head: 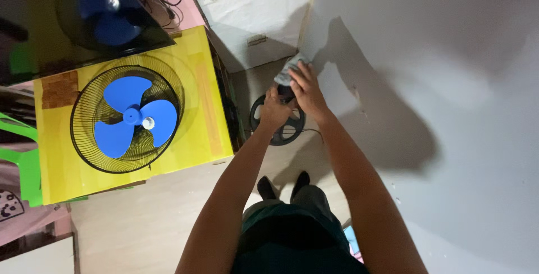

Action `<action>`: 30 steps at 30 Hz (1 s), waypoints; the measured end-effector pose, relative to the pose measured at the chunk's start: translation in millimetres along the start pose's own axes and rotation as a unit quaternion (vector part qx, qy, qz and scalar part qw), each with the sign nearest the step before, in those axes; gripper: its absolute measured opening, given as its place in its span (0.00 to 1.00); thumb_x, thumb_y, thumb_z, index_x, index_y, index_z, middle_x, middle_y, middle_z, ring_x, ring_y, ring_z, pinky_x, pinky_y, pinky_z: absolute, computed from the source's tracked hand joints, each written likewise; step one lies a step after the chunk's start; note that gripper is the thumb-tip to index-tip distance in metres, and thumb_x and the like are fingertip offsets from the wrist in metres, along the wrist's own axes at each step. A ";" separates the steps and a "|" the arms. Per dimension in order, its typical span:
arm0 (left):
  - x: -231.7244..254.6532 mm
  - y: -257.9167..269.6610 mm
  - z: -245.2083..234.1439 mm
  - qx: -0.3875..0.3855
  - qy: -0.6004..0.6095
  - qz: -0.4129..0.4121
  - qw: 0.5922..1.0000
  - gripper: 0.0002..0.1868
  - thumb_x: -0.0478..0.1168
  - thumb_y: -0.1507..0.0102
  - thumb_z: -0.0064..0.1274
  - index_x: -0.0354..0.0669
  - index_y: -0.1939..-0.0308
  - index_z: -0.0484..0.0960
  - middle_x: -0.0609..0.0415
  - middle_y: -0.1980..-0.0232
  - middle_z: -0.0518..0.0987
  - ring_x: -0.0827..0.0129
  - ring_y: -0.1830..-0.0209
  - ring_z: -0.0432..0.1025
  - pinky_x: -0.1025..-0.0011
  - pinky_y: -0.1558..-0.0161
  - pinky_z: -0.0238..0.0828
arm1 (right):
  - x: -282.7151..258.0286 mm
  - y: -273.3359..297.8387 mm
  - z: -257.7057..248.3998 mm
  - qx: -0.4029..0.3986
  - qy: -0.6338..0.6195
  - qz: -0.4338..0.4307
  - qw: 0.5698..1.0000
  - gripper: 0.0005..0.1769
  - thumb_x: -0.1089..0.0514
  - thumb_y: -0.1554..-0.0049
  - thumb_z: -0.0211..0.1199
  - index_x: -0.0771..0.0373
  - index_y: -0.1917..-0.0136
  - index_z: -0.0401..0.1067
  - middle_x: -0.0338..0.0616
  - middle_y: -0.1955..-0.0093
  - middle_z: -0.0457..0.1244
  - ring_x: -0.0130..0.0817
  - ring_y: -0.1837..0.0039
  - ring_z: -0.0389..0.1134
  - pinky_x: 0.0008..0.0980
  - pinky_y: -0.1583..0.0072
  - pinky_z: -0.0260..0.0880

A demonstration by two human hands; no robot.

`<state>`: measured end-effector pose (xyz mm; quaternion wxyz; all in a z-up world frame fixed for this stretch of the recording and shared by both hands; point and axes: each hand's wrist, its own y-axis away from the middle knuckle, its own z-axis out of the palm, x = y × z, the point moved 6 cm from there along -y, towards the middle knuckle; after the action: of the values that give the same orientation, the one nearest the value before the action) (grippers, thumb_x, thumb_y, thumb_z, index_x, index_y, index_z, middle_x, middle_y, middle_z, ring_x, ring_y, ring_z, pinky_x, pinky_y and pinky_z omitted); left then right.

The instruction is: The person disassembles a standing electric fan by removing the front grille, then the blue fan blades, and finally the motor housing. They wipe the motor housing with a cloth and place the components on a yellow table. The video ends with the fan partially disassembled.

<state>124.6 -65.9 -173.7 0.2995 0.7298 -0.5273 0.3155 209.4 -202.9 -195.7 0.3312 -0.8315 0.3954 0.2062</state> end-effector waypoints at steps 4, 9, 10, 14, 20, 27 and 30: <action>-0.4 -0.9 1.3 -0.032 -0.055 -0.053 0.997 0.59 0.71 0.44 0.61 0.43 0.21 0.55 0.36 0.26 0.63 0.45 0.27 0.62 0.51 0.37 0.65 | 45.0 -11.1 11.4 0.080 -0.101 0.036 0.991 0.28 0.43 0.25 0.41 0.54 0.17 0.49 0.52 0.13 0.44 0.56 0.14 0.46 0.51 0.17 0.49; 5.0 3.6 -6.3 -0.001 0.035 -0.043 0.998 0.58 0.70 0.45 0.60 0.42 0.22 0.57 0.38 0.25 0.64 0.47 0.27 0.64 0.56 0.32 0.65 | 74.0 48.7 54.3 0.040 -0.595 0.403 0.694 0.37 0.37 0.31 0.39 0.59 0.18 0.46 0.56 0.18 0.47 0.55 0.19 0.51 0.48 0.24 0.56; 4.1 4.8 -6.9 -0.013 0.055 -0.055 0.997 0.58 0.70 0.45 0.61 0.42 0.22 0.56 0.38 0.25 0.64 0.47 0.27 0.64 0.57 0.31 0.64 | 67.1 53.8 61.2 0.051 -0.654 0.412 0.632 0.38 0.36 0.31 0.40 0.63 0.19 0.49 0.59 0.19 0.49 0.57 0.19 0.52 0.50 0.24 0.58; 7.6 5.1 -6.4 -0.020 0.066 -0.071 0.995 0.59 0.66 0.46 0.65 0.41 0.22 0.54 0.37 0.24 0.61 0.47 0.26 0.61 0.57 0.30 0.61 | 51.9 58.6 59.9 0.068 -0.666 0.438 0.600 0.40 0.36 0.32 0.42 0.68 0.20 0.55 0.61 0.20 0.54 0.56 0.23 0.57 0.54 0.25 0.59; -10.6 -0.2 2.1 -0.021 0.071 -0.046 0.996 0.54 0.58 0.43 0.66 0.40 0.22 0.53 0.37 0.24 0.61 0.49 0.25 0.61 0.60 0.29 0.60 | 3.5 10.4 2.9 0.084 -0.122 0.124 0.981 0.30 0.45 0.27 0.43 0.63 0.19 0.55 0.66 0.15 0.41 0.61 0.16 0.39 0.57 0.21 0.39; -23.1 -12.5 -35.7 0.114 0.218 0.005 0.969 0.39 0.42 0.33 0.50 0.36 0.21 0.53 0.31 0.26 0.64 0.43 0.26 0.63 0.60 0.27 0.58 | -24.3 -9.8 3.7 0.008 -0.107 0.019 0.994 0.24 0.56 0.31 0.47 0.49 0.23 0.56 0.49 0.19 0.53 0.51 0.17 0.48 0.52 0.19 0.47; 24.4 3.3 -51.3 0.169 0.024 0.119 0.978 0.31 0.41 0.28 0.47 0.46 0.21 0.60 0.36 0.24 0.64 0.41 0.23 0.60 0.54 0.25 0.55 | -7.7 -9.5 15.3 -0.031 -0.423 0.079 0.902 0.25 0.55 0.33 0.47 0.51 0.23 0.54 0.49 0.19 0.51 0.45 0.20 0.53 0.50 0.20 0.52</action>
<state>119.9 -41.5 -122.6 0.1442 0.6941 -0.5424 0.4508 211.1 -183.5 -197.9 0.4237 -0.6424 0.2758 0.5760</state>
